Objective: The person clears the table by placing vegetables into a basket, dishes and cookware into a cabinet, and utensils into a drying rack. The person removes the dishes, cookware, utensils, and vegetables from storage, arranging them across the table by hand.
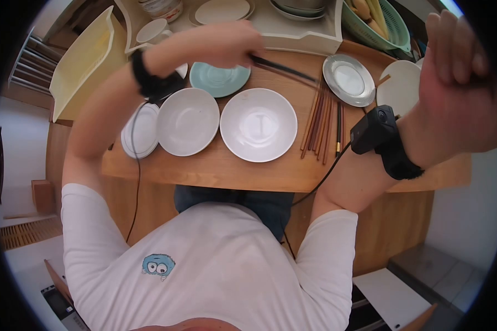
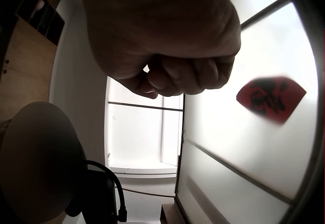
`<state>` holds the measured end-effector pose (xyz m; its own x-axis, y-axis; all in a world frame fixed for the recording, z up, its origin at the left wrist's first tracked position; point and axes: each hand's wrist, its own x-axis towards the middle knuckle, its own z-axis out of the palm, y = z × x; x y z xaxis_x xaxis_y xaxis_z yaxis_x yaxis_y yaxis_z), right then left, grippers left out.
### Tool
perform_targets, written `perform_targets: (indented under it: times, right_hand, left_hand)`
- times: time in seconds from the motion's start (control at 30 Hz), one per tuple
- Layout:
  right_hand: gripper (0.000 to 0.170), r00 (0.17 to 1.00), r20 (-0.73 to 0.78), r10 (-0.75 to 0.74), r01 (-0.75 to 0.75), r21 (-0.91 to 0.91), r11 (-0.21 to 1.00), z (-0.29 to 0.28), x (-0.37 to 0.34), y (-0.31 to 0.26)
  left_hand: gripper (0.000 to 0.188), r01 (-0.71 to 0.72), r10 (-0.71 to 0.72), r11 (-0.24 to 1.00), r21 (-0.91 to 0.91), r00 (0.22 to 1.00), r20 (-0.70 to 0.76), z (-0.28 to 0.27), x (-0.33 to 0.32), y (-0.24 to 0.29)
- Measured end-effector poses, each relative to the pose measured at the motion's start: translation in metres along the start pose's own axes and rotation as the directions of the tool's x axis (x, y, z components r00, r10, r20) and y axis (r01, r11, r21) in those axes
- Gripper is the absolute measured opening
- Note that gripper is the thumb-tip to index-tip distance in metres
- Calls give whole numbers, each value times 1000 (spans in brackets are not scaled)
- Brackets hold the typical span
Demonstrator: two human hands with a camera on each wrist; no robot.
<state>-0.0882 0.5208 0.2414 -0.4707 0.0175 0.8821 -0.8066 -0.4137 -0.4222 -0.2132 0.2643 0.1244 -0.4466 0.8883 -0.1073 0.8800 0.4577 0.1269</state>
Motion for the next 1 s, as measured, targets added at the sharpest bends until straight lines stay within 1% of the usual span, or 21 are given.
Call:
perform_targets:
  times: [0.07,0.1,0.13,0.17,0.23,0.27,0.3,0.37,0.5,0.57,0.6,0.67,0.7,0.77,0.83,0.87,0.9,0.93,0.97,1.0]
  right_hand:
    - [45,993,37,116,-118,64,991,-8,2,-2]
    - [45,992,44,118,-121,68,990,-5,1,-2]
    - [46,996,14,89,-90,45,995,-2,0,-4]
    - [47,998,-16,59,-59,21,998,1,-2,-6]
    - [48,999,-15,53,-52,55,997,4,-4,-7]
    - [48,999,-17,42,-40,89,995,4,-4,-7]
    - [48,999,-16,41,-40,92,995,2,-3,-7]
    - [49,995,66,69,-74,66,995,-4,0,-9]
    - [48,995,92,38,-46,86,995,-5,0,-7]
    - [47,997,70,45,-49,52,997,0,0,-8]
    - [47,997,66,50,-54,69,996,1,0,-7]
    - [46,996,66,66,-72,83,994,-1,0,-8]
    - [46,996,65,63,-69,91,993,-3,0,-9]
    - [46,995,69,75,-75,-9,997,-7,1,-11]
    - [46,992,92,81,-79,-26,997,-5,2,-11]
    - [46,989,116,96,-92,-40,995,-3,2,-11]
    - [46,988,117,99,-95,-42,995,-3,3,-9]
    - [46,990,100,100,-96,-45,994,-3,2,-7]
    - [46,991,84,100,-97,-46,994,-1,2,-5]
    - [46,991,88,101,-98,-46,994,2,1,-4]
  left_hand:
    - [12,-141,142,982,127,990,1,16,38,19]
    - [14,-121,117,984,131,993,35,17,52,32]
    - [15,-101,92,986,134,993,68,18,62,42]
    - [15,-97,89,986,133,994,62,27,74,43]
    - [17,-220,223,973,67,974,-41,40,87,45]
    - [18,-234,232,971,55,972,41,39,92,47]
    - [18,-231,229,971,56,972,41,41,95,49]
    - [21,-256,249,963,83,964,91,44,98,52]
    - [26,-212,200,975,71,967,155,49,97,50]
    - [23,-288,286,958,-8,953,-101,56,84,38]
    - [23,-274,272,962,-15,958,-92,59,79,31]
    - [21,-163,153,984,-72,980,-125,36,58,28]
    - [21,-156,147,985,-69,982,-121,26,46,24]
    - [20,38,-57,977,-211,995,-87,11,15,10]
    - [21,6,-41,967,-256,990,-133,12,-19,4]
    - [21,2,-37,966,-258,990,-134,9,-32,14]
    - [22,135,-129,962,-235,991,40,7,-45,27]
    - [24,262,-222,946,-189,952,209,6,-53,35]
    - [24,263,-223,945,-192,953,207,13,-55,35]
    - [24,340,-284,899,-277,932,225,27,-57,34]
